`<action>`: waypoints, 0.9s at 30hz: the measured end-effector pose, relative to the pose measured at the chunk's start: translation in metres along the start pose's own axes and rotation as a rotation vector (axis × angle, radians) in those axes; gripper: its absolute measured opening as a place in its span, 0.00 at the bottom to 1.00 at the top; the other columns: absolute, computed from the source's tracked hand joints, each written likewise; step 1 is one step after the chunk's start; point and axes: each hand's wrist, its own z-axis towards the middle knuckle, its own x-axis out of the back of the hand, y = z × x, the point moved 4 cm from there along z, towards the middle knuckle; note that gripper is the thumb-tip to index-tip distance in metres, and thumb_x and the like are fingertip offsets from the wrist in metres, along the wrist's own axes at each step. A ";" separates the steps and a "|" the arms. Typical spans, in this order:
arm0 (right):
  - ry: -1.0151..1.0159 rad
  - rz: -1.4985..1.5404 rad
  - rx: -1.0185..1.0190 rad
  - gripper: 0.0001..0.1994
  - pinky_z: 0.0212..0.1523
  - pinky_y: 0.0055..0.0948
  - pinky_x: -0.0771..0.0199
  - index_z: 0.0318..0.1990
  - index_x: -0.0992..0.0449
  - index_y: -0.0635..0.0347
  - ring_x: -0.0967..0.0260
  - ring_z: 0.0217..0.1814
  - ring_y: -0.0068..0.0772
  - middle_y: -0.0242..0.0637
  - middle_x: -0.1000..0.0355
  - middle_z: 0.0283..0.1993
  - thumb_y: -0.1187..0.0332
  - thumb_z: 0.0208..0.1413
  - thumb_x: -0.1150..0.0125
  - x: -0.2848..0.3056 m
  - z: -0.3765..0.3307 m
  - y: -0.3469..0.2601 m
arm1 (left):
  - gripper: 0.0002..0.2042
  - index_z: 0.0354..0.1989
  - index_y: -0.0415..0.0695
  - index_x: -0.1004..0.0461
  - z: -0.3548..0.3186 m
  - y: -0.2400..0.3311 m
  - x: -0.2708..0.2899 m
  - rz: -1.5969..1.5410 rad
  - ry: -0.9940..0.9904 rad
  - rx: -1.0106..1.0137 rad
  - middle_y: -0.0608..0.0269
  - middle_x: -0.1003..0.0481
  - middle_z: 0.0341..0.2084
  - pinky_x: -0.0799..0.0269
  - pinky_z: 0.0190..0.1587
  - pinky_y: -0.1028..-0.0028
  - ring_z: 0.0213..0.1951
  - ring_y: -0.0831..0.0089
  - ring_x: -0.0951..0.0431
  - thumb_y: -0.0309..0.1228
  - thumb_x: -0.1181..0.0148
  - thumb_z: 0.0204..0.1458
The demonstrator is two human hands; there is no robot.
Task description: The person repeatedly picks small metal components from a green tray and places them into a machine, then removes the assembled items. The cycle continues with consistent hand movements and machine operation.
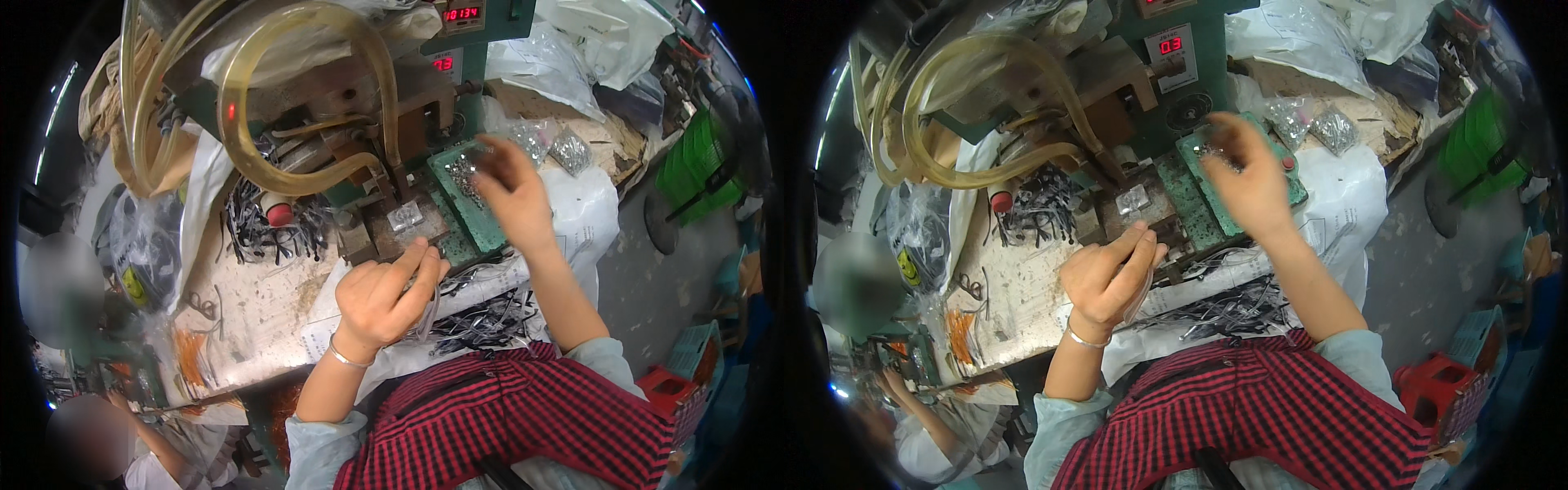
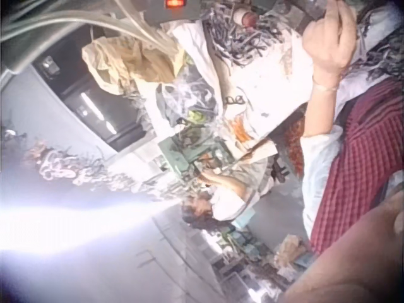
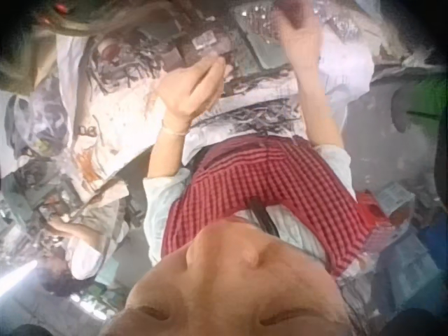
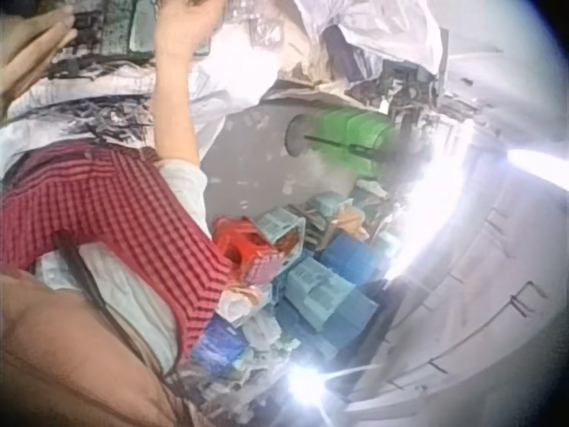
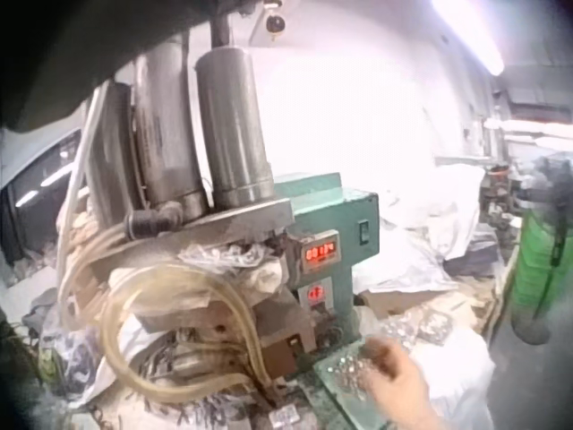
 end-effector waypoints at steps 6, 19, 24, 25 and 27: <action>0.149 -0.327 -0.006 0.15 0.54 0.26 0.27 0.55 0.24 0.64 0.24 0.51 0.27 0.38 0.21 0.50 0.76 0.60 0.38 0.071 -0.007 0.072 | 0.14 0.37 0.45 0.17 -0.004 -0.001 -0.011 -0.012 0.031 -0.025 0.60 0.16 0.33 0.34 0.21 0.77 0.21 0.74 0.23 0.23 0.22 0.41; 0.138 -0.966 0.100 0.03 0.42 0.49 0.25 0.34 0.22 0.61 0.23 0.41 0.56 0.48 0.22 0.36 0.73 0.53 0.36 0.045 -0.038 0.055 | 0.11 0.41 0.43 0.18 -0.067 -0.036 0.031 0.117 0.185 0.325 0.57 0.16 0.38 0.26 0.31 0.69 0.29 0.65 0.21 0.22 0.30 0.48; 0.098 -0.611 0.132 0.09 0.48 0.30 0.25 0.48 0.19 0.63 0.23 0.44 0.31 0.40 0.19 0.42 0.73 0.63 0.39 0.049 -0.024 0.066 | 0.06 0.36 0.43 0.18 -0.071 -0.185 0.012 0.368 0.078 0.651 0.58 0.20 0.43 0.29 0.46 0.59 0.41 0.54 0.24 0.31 0.34 0.54; 0.062 -0.571 0.158 0.10 0.50 0.26 0.26 0.51 0.19 0.64 0.24 0.46 0.25 0.37 0.19 0.44 0.73 0.65 0.39 0.044 -0.017 0.068 | 0.10 0.35 0.44 0.17 -0.076 -0.213 -0.009 0.431 -0.090 0.682 0.57 0.20 0.44 0.30 0.49 0.57 0.46 0.54 0.24 0.37 0.36 0.56; 0.037 -0.512 0.131 0.10 0.51 0.26 0.26 0.50 0.18 0.64 0.24 0.47 0.25 0.37 0.19 0.45 0.73 0.65 0.38 0.019 -0.003 0.069 | 0.19 0.43 0.46 0.15 -0.091 -0.264 -0.046 0.507 -0.411 0.836 0.54 0.21 0.48 0.33 0.57 0.55 0.53 0.53 0.26 0.49 0.40 0.58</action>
